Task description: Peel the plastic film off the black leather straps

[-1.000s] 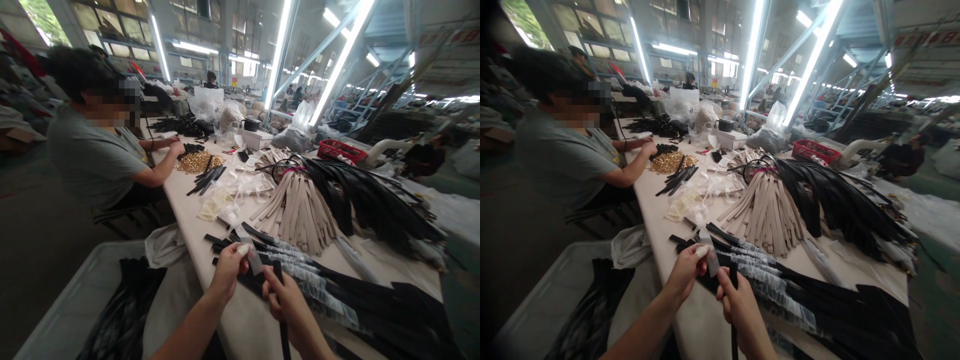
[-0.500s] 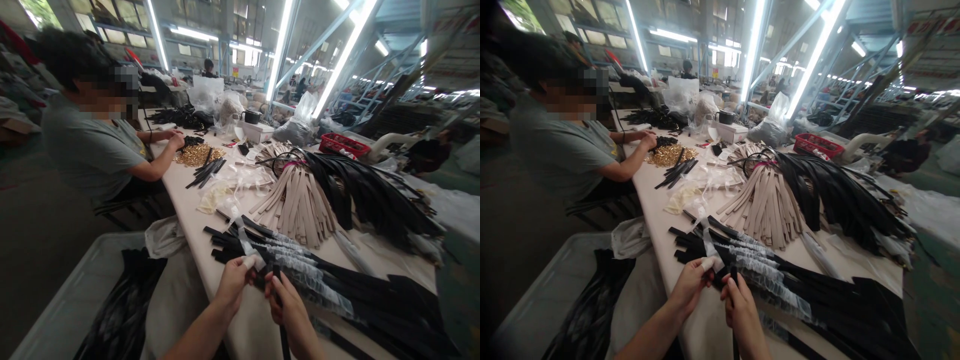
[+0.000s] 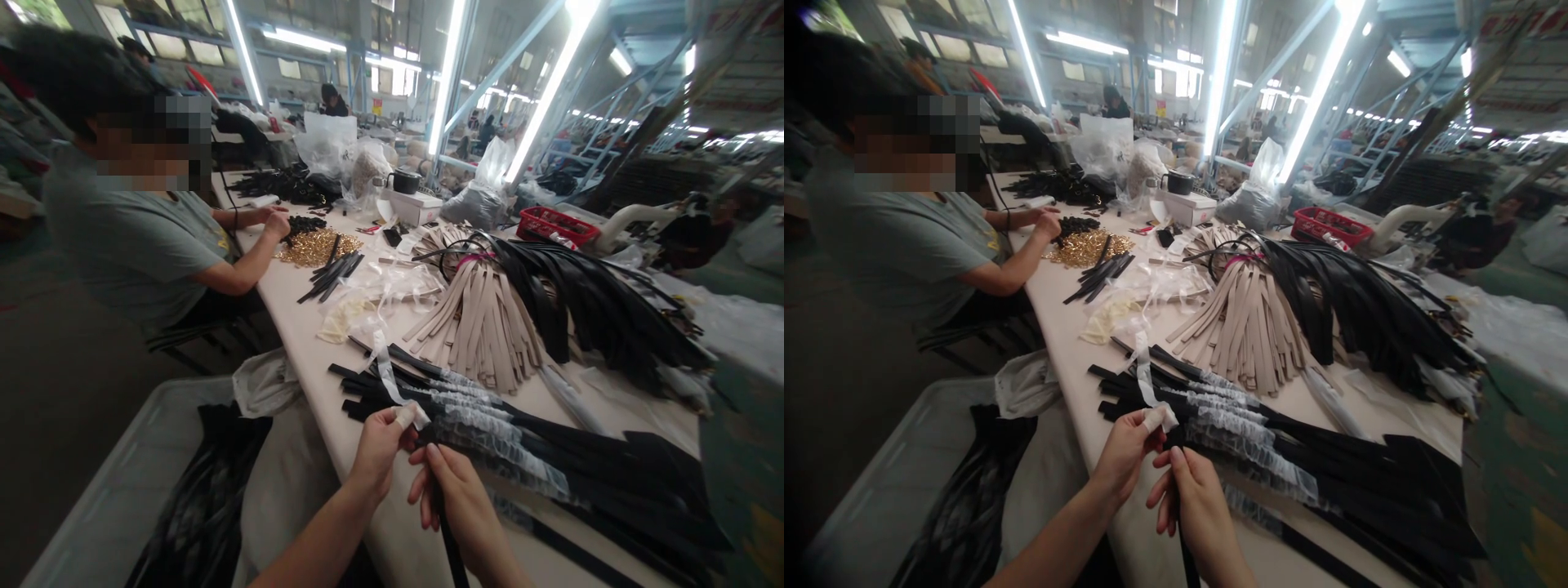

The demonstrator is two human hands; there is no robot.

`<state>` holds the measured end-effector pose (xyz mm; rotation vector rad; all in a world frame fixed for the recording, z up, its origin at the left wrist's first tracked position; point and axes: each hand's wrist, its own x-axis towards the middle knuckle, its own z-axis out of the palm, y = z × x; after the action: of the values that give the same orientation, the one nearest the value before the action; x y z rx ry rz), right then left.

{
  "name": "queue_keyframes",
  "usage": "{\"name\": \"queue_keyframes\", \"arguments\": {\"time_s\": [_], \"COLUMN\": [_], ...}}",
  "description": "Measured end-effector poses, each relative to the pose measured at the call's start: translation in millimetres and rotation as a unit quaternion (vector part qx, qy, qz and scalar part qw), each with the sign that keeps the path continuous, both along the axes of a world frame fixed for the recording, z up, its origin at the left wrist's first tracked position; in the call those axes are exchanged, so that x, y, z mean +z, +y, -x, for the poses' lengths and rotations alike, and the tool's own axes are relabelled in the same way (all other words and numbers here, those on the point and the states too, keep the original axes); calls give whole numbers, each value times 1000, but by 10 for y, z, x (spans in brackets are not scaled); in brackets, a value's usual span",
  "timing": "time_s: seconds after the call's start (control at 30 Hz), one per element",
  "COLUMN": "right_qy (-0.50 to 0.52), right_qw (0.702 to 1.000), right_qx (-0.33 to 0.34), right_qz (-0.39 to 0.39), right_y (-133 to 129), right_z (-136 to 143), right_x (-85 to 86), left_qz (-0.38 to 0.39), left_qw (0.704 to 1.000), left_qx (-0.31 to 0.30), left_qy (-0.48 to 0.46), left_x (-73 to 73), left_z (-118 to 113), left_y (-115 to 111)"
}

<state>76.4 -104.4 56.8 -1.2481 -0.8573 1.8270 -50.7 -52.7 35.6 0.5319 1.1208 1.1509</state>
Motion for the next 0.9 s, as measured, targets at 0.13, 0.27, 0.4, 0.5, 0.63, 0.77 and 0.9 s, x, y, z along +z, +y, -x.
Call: {"name": "queue_keyframes", "arguments": {"time_s": [0.13, 0.27, 0.4, 0.5, 0.63, 0.77, 0.9], "right_qy": [-7, -8, -10, -47, -107, -117, -158], "right_qw": [1000, 1000, 999, 997, 993, 993, 986], "right_qx": [8, 22, 47, 63, 55, 18, 43], "right_qz": [9, 3, 4, 11, -11, -26, -8], "right_y": [30, 91, 29, -126, -255, -270, -382], "right_z": [5, 10, -45, -127, -195, -219, -327], "right_x": [-2, -1, -29, -105, -158, -150, -282], "left_qz": [-13, -14, -5, -15, -2, 2, -12], "left_qw": [1000, 991, 989, 1000, 999, 994, 997], "left_qx": [-14, -133, -148, -27, -18, -101, -32], "left_qy": [12, -18, -29, -3, 31, 47, 70], "left_x": [-8, 1, 15, 52, 102, 153, 183], "left_z": [10, -1, 50, 128, 93, -54, -42], "left_y": [-16, -112, -120, -50, -127, -319, -293]}}
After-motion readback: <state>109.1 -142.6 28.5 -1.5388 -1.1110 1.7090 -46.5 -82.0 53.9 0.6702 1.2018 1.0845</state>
